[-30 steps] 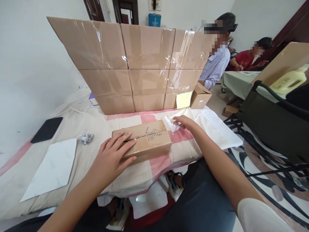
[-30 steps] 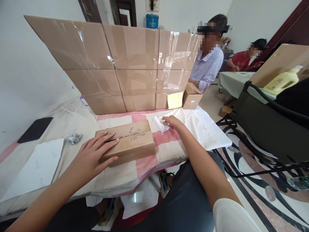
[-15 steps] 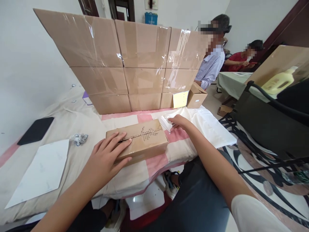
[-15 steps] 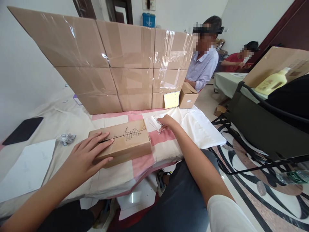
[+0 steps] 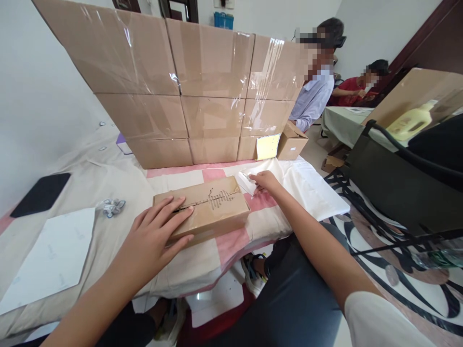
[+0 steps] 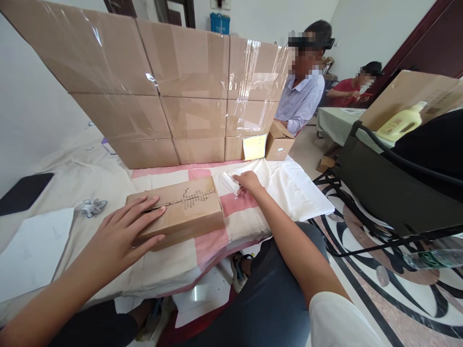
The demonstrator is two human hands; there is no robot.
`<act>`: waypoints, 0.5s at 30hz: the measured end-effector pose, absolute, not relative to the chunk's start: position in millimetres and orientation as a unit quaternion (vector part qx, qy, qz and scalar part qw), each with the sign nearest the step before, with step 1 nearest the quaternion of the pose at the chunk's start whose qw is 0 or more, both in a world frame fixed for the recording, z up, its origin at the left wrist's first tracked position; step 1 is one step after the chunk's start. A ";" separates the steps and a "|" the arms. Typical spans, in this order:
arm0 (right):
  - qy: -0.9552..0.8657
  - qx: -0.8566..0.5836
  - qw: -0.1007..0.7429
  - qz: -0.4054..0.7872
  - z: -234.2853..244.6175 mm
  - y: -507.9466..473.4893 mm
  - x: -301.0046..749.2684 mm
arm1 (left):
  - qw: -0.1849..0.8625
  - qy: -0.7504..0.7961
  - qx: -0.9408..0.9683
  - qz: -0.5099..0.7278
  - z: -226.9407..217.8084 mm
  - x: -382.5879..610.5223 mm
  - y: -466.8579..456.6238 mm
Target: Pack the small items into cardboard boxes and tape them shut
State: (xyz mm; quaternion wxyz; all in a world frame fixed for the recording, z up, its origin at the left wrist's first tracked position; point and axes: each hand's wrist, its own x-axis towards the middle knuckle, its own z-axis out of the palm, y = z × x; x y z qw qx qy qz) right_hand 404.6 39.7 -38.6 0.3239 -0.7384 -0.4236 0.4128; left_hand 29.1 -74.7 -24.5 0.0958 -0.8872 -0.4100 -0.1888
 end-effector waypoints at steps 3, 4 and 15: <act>-0.430 -0.734 0.339 0.403 -45.9 40.6 407.6 | 0.098 -0.404 -0.889 -0.194 -23.7 29.8 -74.4; -0.431 -0.733 0.342 0.399 -47.8 41.0 408.4 | 0.100 -0.402 -0.889 -0.194 -23.6 30.1 -74.2; -0.469 -0.741 0.332 0.348 -49.1 34.6 407.7 | 0.102 -0.402 -0.889 -0.196 -24.7 32.4 -72.4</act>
